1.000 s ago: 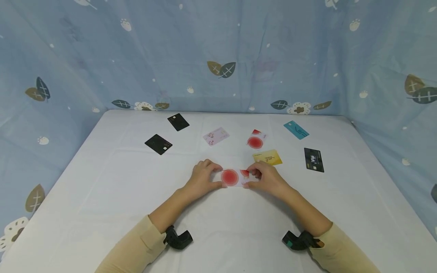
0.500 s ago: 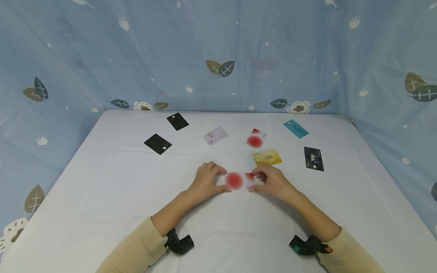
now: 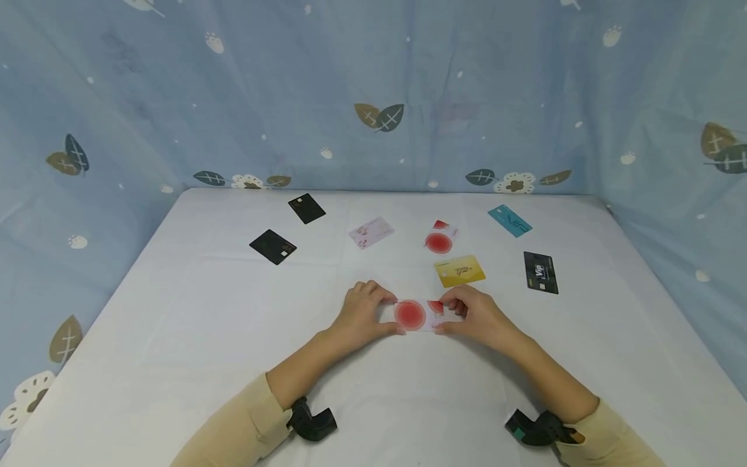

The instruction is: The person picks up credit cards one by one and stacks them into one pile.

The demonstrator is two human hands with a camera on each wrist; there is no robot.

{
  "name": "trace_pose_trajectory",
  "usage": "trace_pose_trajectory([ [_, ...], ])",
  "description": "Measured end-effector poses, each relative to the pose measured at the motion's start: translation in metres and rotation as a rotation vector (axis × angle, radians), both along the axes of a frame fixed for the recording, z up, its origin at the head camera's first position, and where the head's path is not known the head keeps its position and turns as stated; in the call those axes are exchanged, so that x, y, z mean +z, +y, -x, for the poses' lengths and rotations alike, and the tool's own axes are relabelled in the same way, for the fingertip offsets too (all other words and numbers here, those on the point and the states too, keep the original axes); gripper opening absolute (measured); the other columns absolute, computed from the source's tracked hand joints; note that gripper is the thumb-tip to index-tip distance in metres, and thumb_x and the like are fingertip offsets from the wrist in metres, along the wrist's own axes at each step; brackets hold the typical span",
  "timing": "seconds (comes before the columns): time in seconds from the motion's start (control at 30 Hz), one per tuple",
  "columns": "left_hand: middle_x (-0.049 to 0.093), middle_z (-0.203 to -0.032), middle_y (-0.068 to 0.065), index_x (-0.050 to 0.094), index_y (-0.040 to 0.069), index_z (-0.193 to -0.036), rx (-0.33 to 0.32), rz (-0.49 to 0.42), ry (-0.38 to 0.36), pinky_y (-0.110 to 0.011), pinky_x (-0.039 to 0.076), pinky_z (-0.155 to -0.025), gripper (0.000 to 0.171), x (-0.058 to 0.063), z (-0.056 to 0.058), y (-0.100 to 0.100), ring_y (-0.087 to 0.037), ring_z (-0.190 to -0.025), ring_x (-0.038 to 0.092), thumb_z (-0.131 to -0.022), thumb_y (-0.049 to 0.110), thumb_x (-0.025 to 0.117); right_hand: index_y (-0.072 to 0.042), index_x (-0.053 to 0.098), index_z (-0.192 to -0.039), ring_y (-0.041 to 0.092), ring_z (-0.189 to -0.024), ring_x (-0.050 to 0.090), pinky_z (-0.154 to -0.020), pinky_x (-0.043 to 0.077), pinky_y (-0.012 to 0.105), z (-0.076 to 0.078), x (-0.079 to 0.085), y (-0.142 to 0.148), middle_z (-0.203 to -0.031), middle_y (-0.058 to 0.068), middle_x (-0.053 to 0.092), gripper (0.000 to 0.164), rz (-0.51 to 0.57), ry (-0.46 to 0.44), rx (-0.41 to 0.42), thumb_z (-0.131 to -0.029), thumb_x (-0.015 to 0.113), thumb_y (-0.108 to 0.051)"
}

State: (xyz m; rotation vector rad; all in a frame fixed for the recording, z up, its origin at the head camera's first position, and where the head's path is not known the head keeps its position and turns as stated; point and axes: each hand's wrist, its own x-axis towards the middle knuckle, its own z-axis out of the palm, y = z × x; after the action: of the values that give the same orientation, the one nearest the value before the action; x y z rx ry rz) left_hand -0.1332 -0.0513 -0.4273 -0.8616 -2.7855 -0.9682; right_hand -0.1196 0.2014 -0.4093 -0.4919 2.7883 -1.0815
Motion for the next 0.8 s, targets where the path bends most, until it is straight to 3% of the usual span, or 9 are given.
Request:
trace_pose_trajectory([
  [0.8, 0.054, -0.099, -0.003, 0.064, 0.011, -0.104, 0.008, 0.009, -0.016, -0.038, 0.034, -0.083, 0.049, -0.0036, -0.0002, 0.0029, -0.022, -0.095, 0.046, -0.067, 0.037, 0.083, -0.004, 0.061, -0.101, 0.016, -0.080, 0.049, -0.068, 0.046, 0.021, -0.0015, 0.0034, 0.0038, -0.086, 0.001, 0.054, 0.042, -0.001, -0.005, 0.022, -0.070, 0.084, -0.021],
])
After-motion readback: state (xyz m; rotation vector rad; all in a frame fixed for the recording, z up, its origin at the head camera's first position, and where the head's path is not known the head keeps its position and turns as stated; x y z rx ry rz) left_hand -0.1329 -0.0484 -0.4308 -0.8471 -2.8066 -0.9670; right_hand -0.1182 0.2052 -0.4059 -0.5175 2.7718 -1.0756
